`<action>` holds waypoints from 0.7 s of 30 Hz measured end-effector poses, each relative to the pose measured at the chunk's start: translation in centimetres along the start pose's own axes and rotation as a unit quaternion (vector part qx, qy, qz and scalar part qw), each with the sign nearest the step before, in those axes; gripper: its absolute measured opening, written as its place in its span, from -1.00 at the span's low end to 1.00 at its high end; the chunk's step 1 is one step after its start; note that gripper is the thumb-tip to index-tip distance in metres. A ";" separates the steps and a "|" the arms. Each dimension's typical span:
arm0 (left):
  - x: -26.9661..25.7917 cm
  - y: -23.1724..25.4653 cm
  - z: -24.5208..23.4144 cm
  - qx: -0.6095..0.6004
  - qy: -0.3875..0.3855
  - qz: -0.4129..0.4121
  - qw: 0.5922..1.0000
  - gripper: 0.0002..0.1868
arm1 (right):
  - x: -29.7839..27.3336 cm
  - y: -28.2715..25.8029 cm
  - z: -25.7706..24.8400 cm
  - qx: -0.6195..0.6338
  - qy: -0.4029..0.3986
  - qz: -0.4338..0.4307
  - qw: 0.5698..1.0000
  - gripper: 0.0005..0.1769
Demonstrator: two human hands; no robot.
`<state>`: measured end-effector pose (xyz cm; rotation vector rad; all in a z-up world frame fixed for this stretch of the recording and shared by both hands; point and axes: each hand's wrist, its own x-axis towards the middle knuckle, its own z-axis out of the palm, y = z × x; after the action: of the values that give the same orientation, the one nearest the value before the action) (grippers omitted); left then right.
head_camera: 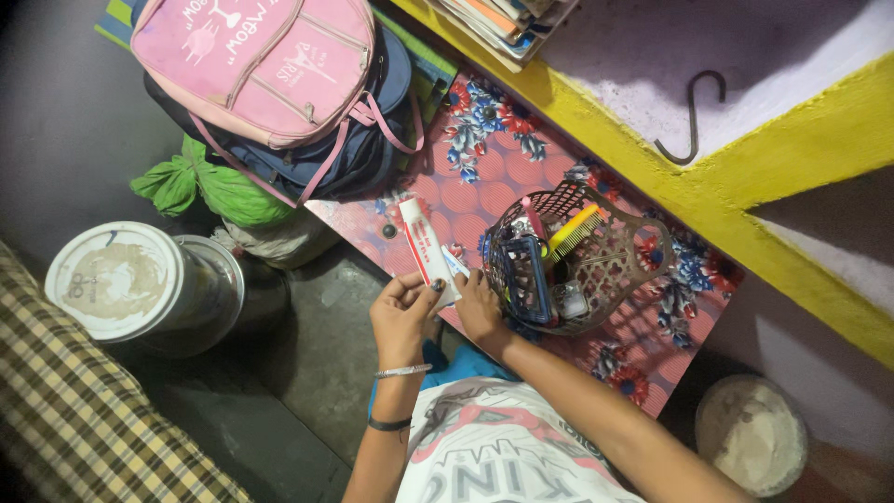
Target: The person picks up several small containers and a patterned pouch from a shelf and table, then places them into a suitcase on a bed and zips it closed.
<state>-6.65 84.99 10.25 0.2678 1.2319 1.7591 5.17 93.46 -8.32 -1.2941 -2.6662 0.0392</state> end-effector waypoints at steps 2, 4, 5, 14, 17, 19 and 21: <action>-0.3 0.1 -0.3 0.017 0.003 0.001 1.000 -0.75 | 0.1 0.5 0.0 0.052 -0.027 0.004 0.998 -0.85; -0.6 0.2 -0.5 0.039 0.006 0.002 0.999 -0.76 | -0.2 0.8 -0.5 0.068 -0.018 -0.016 0.997 -0.83; -0.7 0.2 -0.6 0.052 0.008 0.003 0.999 -0.77 | -0.5 0.7 -1.5 0.125 -0.035 -0.017 0.991 -0.83; -2.1 3.0 -0.2 0.043 -0.043 0.051 0.997 -0.82 | -6.8 2.3 -20.5 0.454 0.062 0.070 0.886 -0.77; -1.6 2.6 0.6 0.048 -0.081 0.052 0.994 -0.80 | -7.1 6.0 -20.8 0.451 0.181 0.208 0.849 -0.79; -1.0 1.4 0.9 0.052 -0.114 0.033 0.992 -0.75 | -6.3 9.1 -18.5 0.484 0.166 0.253 0.821 -0.78; -0.2 -0.4 1.5 0.051 -0.148 0.003 0.988 -0.68 | -4.6 12.0 -15.1 0.523 0.130 0.282 0.794 -0.78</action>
<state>-5.35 85.79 10.71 0.5722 1.1067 1.5952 19.89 96.52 4.64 -1.3918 -1.4347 1.1271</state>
